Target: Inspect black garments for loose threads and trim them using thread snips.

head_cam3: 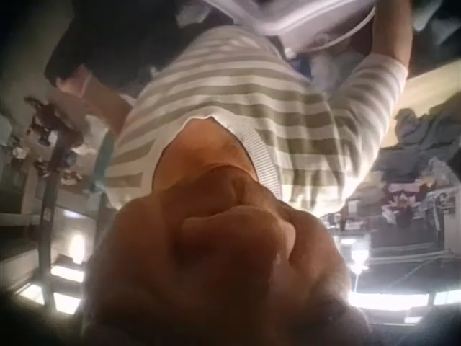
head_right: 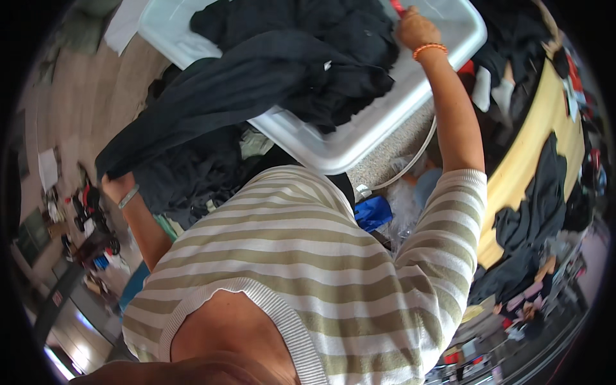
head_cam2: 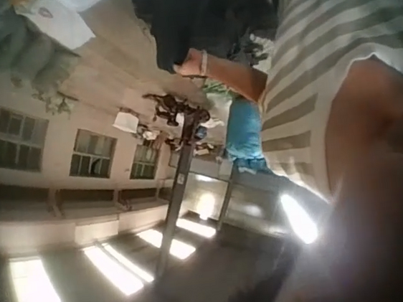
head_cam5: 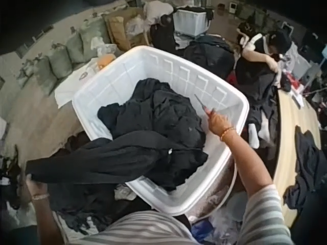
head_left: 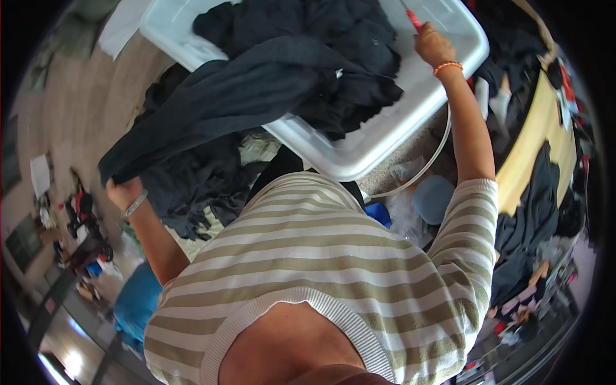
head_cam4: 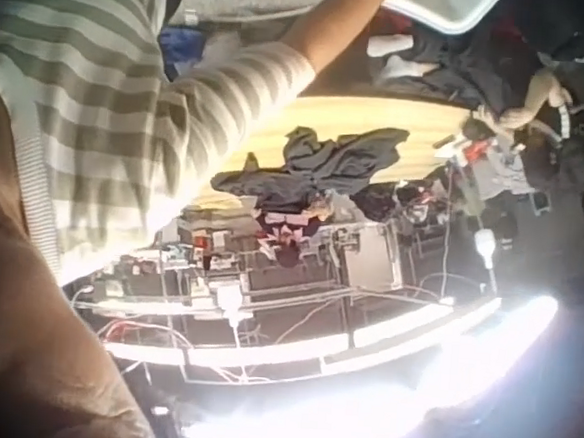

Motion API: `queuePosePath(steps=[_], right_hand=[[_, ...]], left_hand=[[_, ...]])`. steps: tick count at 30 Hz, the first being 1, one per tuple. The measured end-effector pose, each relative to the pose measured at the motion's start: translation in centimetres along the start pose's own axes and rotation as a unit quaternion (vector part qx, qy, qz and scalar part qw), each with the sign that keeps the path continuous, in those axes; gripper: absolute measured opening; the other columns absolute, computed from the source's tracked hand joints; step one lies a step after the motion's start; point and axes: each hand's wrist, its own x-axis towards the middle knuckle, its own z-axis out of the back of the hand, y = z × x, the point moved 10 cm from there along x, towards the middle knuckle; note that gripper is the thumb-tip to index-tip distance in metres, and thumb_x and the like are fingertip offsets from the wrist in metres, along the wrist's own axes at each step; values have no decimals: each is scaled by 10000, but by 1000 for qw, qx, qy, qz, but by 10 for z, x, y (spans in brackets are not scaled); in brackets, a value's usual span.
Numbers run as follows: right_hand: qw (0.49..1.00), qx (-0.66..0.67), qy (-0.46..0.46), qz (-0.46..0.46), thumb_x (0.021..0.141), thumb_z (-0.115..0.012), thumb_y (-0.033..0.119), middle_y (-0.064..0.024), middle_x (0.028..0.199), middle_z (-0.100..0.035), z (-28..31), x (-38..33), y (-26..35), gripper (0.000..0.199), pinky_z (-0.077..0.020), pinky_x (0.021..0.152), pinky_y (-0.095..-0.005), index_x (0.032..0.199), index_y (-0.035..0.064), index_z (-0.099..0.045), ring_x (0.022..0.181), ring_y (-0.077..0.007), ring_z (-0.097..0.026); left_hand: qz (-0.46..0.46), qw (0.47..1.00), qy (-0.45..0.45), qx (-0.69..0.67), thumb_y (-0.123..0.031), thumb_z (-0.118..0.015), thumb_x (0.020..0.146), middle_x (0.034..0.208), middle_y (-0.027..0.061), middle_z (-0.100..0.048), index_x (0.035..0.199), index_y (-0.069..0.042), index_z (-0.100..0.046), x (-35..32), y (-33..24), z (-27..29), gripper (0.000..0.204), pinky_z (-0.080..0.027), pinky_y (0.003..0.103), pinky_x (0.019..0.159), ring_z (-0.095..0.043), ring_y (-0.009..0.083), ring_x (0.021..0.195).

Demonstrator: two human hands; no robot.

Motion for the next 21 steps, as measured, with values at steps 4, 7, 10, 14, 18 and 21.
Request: queuePosePath(steps=[4, 7, 10, 14, 18, 21], right_hand=[[995, 7, 86, -59, 906, -501, 337, -260, 1137, -615, -68, 64, 9, 406, -449, 934, -482, 1202, 60, -476, 1103, -424, -571], [983, -1, 148, -105, 878, -540, 366, -251, 1210, -581, -138, 76, -13, 488, -438, 961, -466, 1255, 63, -471, 1156, -403, -546], [980, -28, 179, -79, 826, -640, 423, -227, 1261, -556, -158, 73, 40, 615, -425, 978, -463, 1299, 70, -465, 1169, -391, -534], [962, 152, 124, 190, 696, -791, 361, -152, 1346, -508, -134, 43, 208, 839, -397, 1019, -426, 1392, 98, -404, 1250, -346, -457], [911, 198, 147, 330, 684, -789, 325, -136, 1331, -521, -157, 9, 336, 864, -397, 1003, -436, 1408, 118, -364, 1209, -327, -494], [911, 246, 196, 267, 753, -676, 240, -152, 1031, -664, -196, 7, 346, 437, -462, 902, -435, 1157, 96, -594, 1038, -345, -603]], left_hand=[[-96, 924, -100, 357, -3, -474, 840, 1201, 167, -614, 1170, 51, -593, -1, 0, -22, 354, -392, 419, 1056, -568, 288, 1146], [-20, 936, -38, 348, 65, -487, 854, 1215, 158, -599, 1215, 57, -549, 7, -1, -13, 366, -383, 380, 1057, -541, 268, 1174], [66, 945, -64, 313, 49, -523, 845, 1219, 140, -594, 1248, 46, -528, 8, 2, 3, 404, -378, 342, 1045, -548, 237, 1144], [173, 854, 42, 488, -52, -622, 818, 1172, 89, -595, 1279, 31, -503, 28, 25, -35, 483, -377, 272, 996, -557, 179, 1069], [231, 786, 2, 573, -141, -676, 823, 1038, 25, -611, 1155, 32, -591, 55, 26, -21, 384, -410, 228, 873, -547, 103, 942], [223, 734, 68, 637, -153, -611, 902, 876, -35, -566, 1054, 13, -623, 88, 42, -48, 226, -388, 196, 747, -488, 35, 822]])
